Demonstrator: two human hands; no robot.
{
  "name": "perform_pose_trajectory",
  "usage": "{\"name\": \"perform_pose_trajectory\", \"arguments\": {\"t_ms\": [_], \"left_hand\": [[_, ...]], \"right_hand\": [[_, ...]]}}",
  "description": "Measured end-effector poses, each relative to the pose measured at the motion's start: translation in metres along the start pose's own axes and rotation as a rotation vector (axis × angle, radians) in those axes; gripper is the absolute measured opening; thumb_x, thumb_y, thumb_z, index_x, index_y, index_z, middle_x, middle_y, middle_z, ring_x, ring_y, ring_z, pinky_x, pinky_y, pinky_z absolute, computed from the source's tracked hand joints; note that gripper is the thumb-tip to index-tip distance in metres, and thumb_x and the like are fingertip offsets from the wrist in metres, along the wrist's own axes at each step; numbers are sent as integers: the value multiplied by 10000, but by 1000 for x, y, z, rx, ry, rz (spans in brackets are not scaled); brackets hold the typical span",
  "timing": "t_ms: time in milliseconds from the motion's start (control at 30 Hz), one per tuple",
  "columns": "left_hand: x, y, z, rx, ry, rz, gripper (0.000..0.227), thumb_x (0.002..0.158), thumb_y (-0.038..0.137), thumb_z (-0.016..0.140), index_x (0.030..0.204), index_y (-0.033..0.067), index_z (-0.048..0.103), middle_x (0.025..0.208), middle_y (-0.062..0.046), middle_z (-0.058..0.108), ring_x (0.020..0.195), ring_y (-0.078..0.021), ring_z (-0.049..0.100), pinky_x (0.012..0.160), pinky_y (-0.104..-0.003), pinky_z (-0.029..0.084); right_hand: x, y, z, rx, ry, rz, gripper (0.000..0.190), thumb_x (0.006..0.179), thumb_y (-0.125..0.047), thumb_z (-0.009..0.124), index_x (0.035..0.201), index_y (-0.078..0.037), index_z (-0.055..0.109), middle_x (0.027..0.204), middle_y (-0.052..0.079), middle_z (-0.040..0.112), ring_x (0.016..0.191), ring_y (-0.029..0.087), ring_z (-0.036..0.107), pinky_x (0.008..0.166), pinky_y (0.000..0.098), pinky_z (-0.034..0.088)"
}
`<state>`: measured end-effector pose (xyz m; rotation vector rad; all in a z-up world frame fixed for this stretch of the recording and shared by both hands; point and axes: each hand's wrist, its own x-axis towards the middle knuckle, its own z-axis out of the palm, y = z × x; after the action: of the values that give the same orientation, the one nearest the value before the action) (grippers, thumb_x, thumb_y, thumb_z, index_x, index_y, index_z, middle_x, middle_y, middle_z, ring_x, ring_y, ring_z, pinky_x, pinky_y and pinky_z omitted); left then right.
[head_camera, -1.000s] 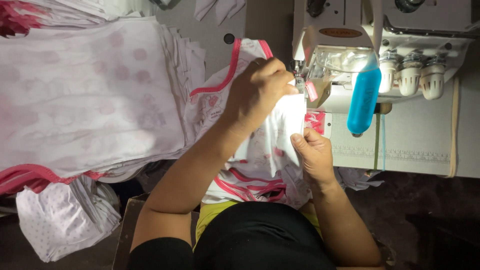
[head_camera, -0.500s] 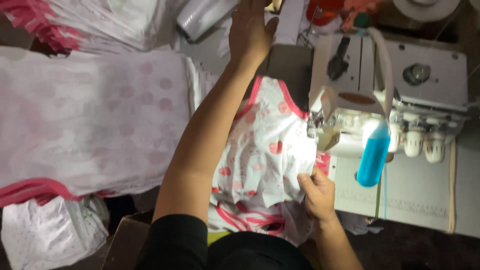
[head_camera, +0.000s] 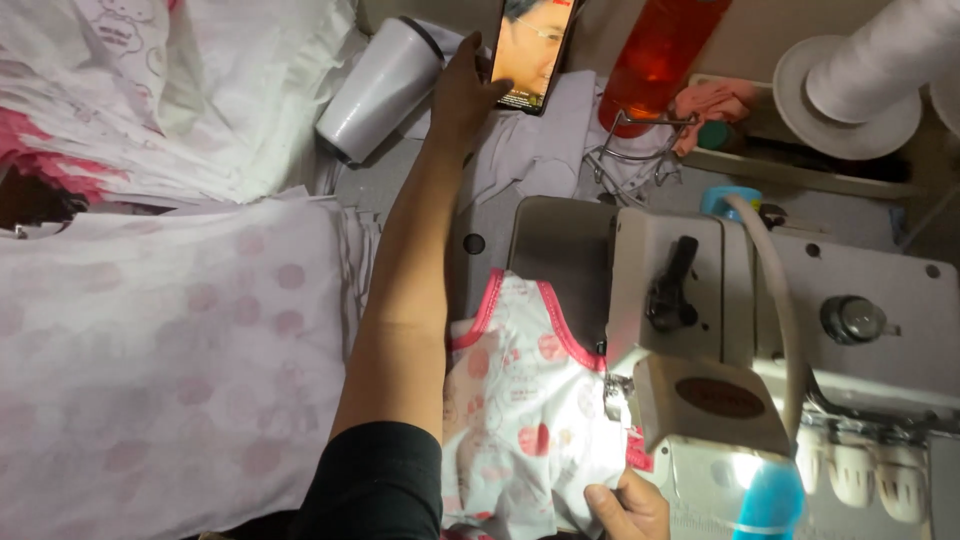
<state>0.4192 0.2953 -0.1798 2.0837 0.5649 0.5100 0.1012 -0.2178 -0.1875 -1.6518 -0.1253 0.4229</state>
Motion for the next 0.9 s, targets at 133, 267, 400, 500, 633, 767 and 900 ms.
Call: {"name": "perform_pose_trajectory", "arguments": {"t_ms": [133,267,400,500,633,767,900], "left_hand": [[-19,27,-5,-357,242,-79,389,941,477,444,1044,110,521,943,-65,600,891,-220,558,795,-363,444],[-51,50,-18,-366,278,-12,538,960,608,305,803,145,529,696,-30,549,711,-169,545,701,-337,416],[-68,58,-33,-282,201,-47,556,977,568,276,758,131,541,644,-46,594,624,-196,582,600,-380,368],[-74,51,-43,-58,100,15,713,962,608,235,1076,78,699,1060,-150,760,973,-332,715,786,-418,479],[-101,68,-66,130,269,44,471,988,405,483,1367,142,578,1250,-98,665,1164,-343,595,911,-493,486],[-156,124,-79,142,367,390,348,898,173,766,1224,195,646,1204,-40,691,1163,-299,611,1037,-417,409],[-236,175,-58,419,205,524,680,801,385,906,1364,163,594,1341,-76,592,1257,-374,553,982,-474,513]], "right_hand": [[-2,-4,6,48,20,-14,367,819,-185,751,1085,60,816,925,147,855,878,220,759,775,339,589],[-3,6,2,123,22,-17,331,828,-114,743,1084,89,794,865,126,803,818,232,728,744,349,576],[-2,13,2,140,9,-72,176,853,-107,746,882,64,775,848,107,803,788,217,717,719,345,582],[0,17,1,165,-34,-119,232,886,-113,731,1018,76,763,932,106,788,869,207,698,796,343,564],[1,14,3,195,-48,-115,174,922,-102,707,982,58,738,910,87,758,824,169,657,750,309,536],[4,15,4,181,-42,-78,193,924,-105,699,1027,54,735,906,74,719,799,154,616,711,304,517],[1,4,8,213,-58,-123,157,938,-125,709,983,26,713,890,43,697,797,131,608,704,280,512]]}}
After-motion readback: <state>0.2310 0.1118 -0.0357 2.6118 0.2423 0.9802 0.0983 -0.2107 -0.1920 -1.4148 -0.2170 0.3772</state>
